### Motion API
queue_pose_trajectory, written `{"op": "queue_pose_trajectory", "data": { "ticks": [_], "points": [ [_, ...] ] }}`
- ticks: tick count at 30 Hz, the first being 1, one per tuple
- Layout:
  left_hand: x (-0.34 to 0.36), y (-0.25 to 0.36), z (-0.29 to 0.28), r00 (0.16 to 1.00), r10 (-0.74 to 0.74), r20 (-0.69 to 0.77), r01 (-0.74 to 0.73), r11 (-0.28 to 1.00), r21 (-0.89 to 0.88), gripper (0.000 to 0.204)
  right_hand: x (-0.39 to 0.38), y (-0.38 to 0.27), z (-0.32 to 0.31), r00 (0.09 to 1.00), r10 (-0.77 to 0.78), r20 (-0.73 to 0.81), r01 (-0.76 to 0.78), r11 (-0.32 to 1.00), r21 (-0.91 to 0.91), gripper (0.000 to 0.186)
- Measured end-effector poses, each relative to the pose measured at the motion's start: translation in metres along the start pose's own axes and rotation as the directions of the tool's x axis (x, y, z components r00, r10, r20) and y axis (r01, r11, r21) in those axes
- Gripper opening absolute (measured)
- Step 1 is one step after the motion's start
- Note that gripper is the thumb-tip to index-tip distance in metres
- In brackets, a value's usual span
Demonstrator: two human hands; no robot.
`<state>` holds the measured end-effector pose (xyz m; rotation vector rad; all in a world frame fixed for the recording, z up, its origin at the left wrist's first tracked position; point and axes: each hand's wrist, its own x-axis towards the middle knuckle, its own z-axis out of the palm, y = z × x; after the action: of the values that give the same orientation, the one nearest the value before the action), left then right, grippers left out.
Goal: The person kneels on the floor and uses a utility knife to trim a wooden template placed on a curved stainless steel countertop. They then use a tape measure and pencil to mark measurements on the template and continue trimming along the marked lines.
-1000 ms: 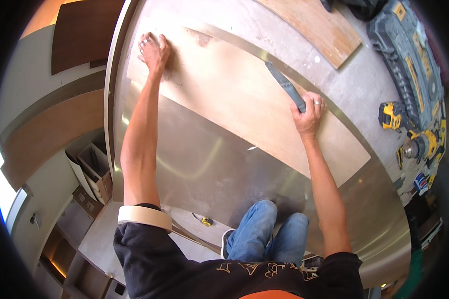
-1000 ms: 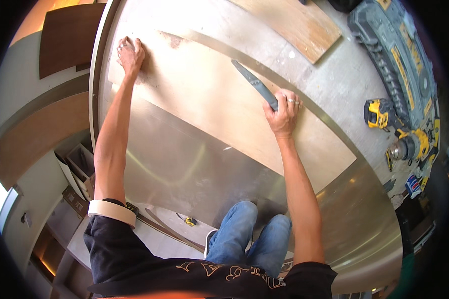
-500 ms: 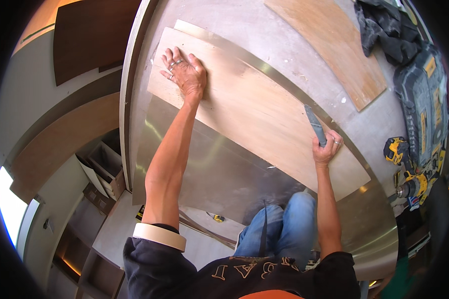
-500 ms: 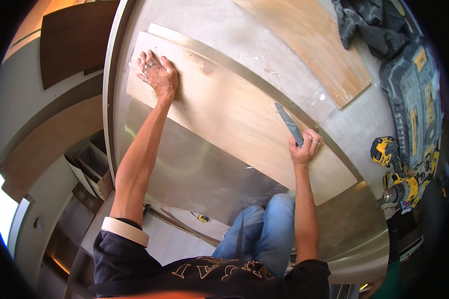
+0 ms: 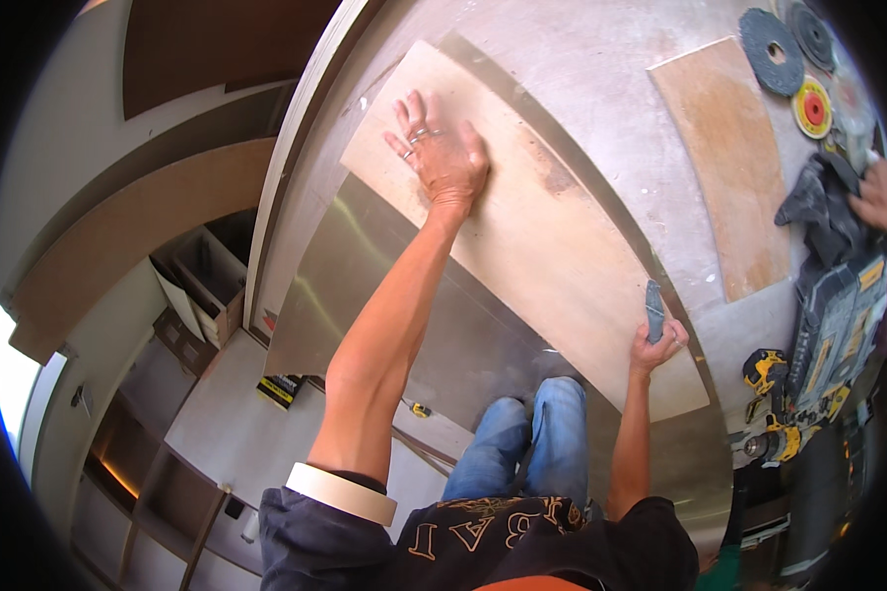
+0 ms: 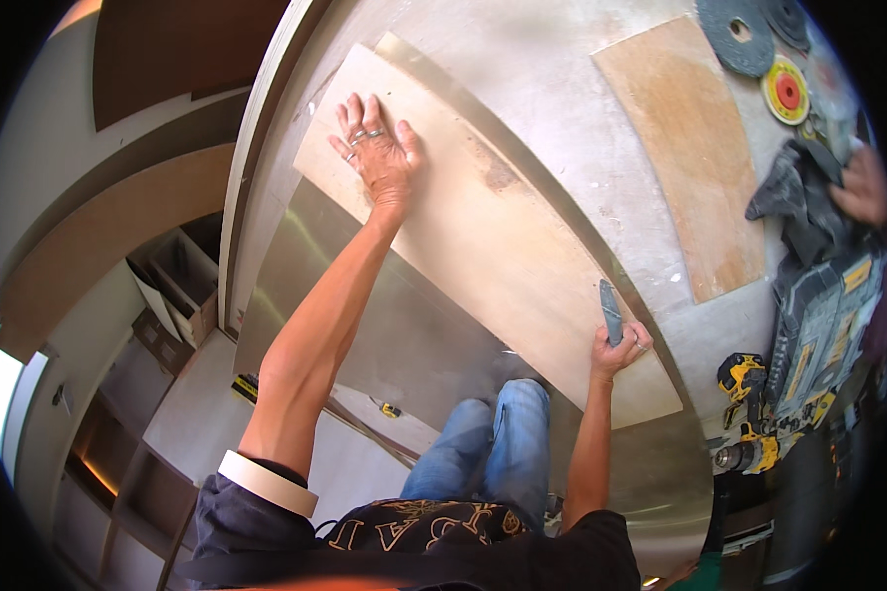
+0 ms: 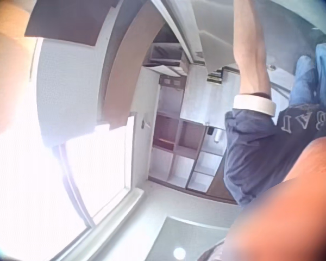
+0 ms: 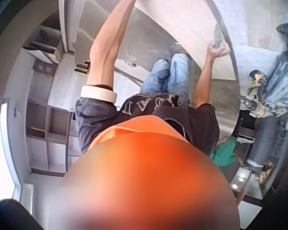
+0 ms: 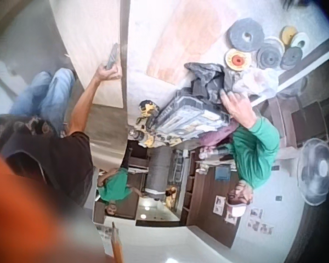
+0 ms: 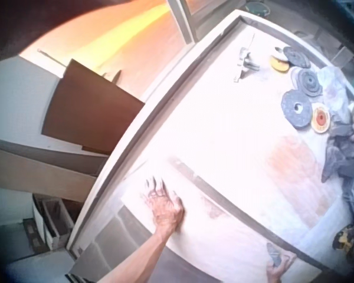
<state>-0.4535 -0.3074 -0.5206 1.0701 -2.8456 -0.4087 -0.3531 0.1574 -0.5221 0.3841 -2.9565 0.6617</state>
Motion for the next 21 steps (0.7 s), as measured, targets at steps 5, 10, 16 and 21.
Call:
{"op": "queue_pose_trajectory", "data": {
  "ticks": [5,10,16,21],
  "points": [
    [0.000,0.002,0.002,1.000,-0.017,0.014,0.017,1.000,-0.007,0.065,0.011,-0.002,-0.003,1.000,-0.005,0.000,0.005,1.000,0.026,0.024],
    [0.005,-0.004,-0.005,0.999,0.031,-0.015,-0.030,0.999,0.022,0.062,0.009,-0.007,-0.004,0.993,0.015,0.115,-0.015,1.000,0.002,0.036],
    [0.004,-0.009,0.000,1.000,0.017,0.021,-0.017,1.000,-0.008,0.061,0.027,-0.037,-0.019,0.927,0.248,0.282,-0.252,0.967,-0.025,0.038],
    [0.002,-0.007,-0.003,0.999,0.020,0.043,-0.020,1.000,0.003,0.062,0.120,-0.133,-0.006,0.869,0.260,0.421,-0.402,0.867,0.295,0.032]
  ]
}}
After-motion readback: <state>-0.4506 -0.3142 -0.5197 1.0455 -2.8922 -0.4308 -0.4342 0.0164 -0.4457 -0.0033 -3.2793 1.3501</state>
